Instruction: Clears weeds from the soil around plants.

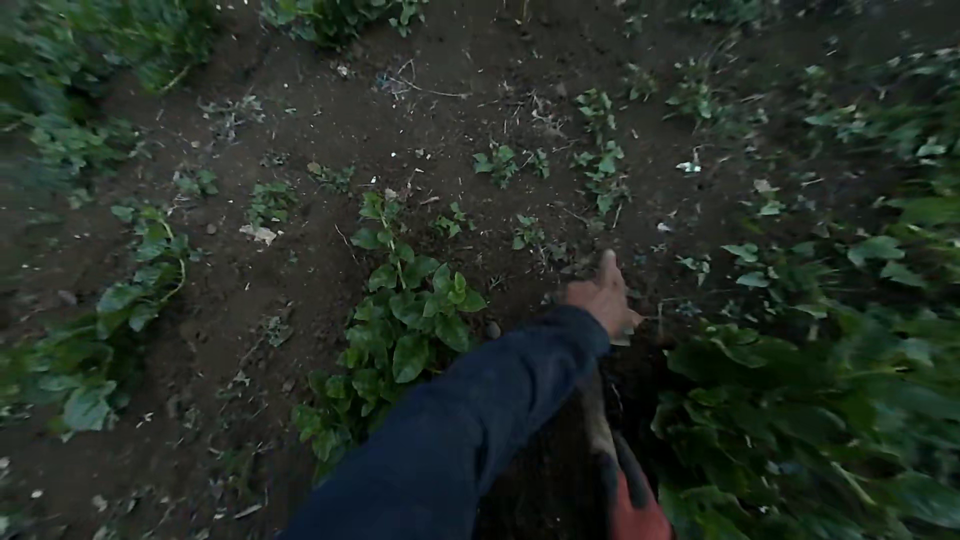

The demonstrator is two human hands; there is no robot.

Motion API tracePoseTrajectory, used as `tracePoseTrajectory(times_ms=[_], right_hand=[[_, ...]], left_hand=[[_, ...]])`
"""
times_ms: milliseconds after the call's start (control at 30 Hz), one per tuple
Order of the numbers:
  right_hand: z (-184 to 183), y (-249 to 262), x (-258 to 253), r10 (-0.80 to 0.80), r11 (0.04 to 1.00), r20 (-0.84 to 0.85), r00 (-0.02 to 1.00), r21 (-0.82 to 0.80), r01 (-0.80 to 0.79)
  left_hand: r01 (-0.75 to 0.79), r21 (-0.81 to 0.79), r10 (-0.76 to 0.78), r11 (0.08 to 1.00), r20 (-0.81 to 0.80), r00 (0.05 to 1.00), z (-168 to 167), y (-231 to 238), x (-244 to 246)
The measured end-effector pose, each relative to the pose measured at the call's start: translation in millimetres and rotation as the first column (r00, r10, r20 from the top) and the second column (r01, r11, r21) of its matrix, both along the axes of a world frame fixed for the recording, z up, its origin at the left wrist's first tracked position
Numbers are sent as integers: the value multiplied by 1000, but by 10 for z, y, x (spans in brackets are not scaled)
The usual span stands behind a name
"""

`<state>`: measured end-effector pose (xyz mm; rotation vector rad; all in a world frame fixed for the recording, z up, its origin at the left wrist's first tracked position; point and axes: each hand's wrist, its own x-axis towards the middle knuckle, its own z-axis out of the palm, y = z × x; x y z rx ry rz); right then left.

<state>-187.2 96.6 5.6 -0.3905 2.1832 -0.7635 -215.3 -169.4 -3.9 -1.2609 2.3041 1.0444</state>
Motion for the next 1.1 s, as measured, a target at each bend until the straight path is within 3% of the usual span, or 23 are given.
tracePoseTrajectory(times_ms=[100, 167, 300, 400, 467, 567, 633, 767, 867, 933, 1000, 1100], right_hand=[[-277, -862, -123, 7, 999, -88, 996, 36, -3], [-169, -831, -133, 1, 998, -37, 999, 62, 2], [-187, -556, -79, -66, 997, 115, 991, -24, 70], [-472, -1364, -84, -15, 1000, 40, 999, -21, 16], [-429, -1625, -150, 112, 993, -26, 993, 46, -111], [-181, -1089, -256, 258, 961, -82, 963, 127, -247], [-10, -484, -127, 237, 967, -12, 971, 94, -235], [377, 202, 128, -145, 987, 223, 964, 97, 127], [319, 45, 68, -353, 935, 235, 906, 54, 350], [24, -382, -80, -318, 948, 114, 941, 57, 314], [-198, -773, -200, -263, 965, 68, 962, 38, 261], [-57, -629, -72, -246, 969, 83, 966, 20, 245]], left_hand=[[-140, -170, 155, 975, 80, 985, -652, -563, -10], [-206, -137, 230, 969, 189, 955, -825, -817, 152], [-300, -157, 330, 941, 224, 917, -964, -850, 271], [-370, -120, 388, 921, 204, 899, -863, -845, 383], [-355, -115, 373, 928, 248, 894, -811, -818, 445], [-261, -82, 273, 962, 300, 914, -701, -630, 403], [-188, 19, 171, 982, 338, 925, -531, -369, 506], [-63, 197, -23, 978, 407, 913, -103, 259, 725], [-55, 107, 13, 993, 364, 931, 103, 268, 687], [-70, -40, 78, 997, 251, 965, 6, 63, 457], [-44, -131, 68, 990, 185, 980, -334, -253, 56], [9, -146, 34, 989, 288, 957, -776, -691, -364]])
